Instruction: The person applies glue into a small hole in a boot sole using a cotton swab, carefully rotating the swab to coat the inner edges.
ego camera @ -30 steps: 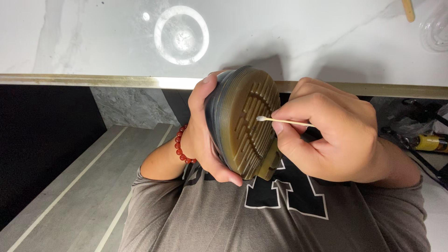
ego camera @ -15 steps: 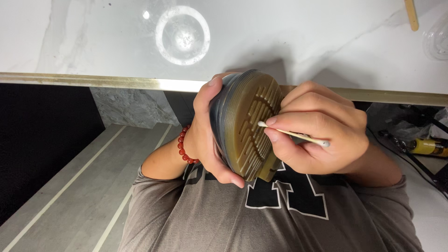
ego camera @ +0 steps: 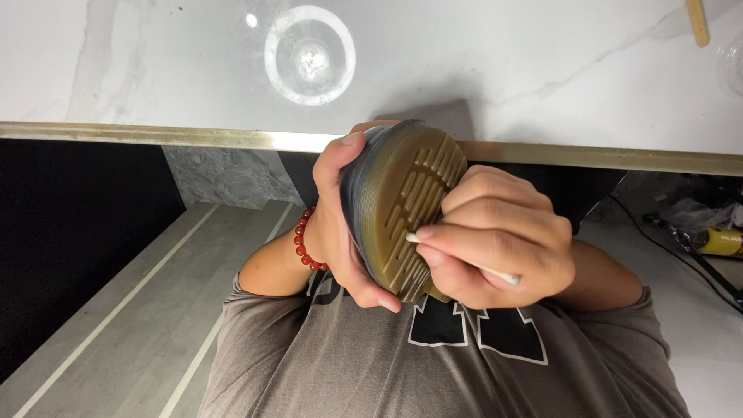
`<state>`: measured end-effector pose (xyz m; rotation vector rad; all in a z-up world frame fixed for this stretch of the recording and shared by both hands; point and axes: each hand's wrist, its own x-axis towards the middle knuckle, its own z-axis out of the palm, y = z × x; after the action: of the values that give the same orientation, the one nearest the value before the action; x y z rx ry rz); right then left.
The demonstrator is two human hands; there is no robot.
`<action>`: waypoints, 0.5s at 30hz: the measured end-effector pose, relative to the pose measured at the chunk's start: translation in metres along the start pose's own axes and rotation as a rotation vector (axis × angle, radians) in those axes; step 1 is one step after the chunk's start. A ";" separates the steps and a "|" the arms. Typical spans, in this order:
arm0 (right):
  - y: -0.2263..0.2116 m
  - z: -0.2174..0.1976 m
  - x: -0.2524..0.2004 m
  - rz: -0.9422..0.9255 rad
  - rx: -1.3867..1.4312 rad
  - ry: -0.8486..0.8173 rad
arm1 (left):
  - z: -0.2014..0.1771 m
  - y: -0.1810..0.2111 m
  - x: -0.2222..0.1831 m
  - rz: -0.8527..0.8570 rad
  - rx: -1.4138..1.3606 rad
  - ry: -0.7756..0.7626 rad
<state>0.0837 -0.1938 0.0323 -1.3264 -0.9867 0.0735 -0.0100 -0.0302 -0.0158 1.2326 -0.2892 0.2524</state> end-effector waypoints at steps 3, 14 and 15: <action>0.005 -0.013 0.000 0.105 -0.076 -0.049 | -0.001 0.003 -0.005 -0.061 -0.035 -0.008; 0.000 -0.009 -0.003 0.129 -0.088 -0.047 | -0.004 0.009 -0.015 -0.123 0.016 -0.016; 0.000 -0.008 -0.003 0.124 -0.043 -0.059 | -0.003 0.008 -0.015 -0.121 0.008 -0.013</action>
<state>0.0866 -0.2018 0.0309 -1.4318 -0.9591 0.1876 -0.0262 -0.0249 -0.0146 1.2547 -0.2242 0.1417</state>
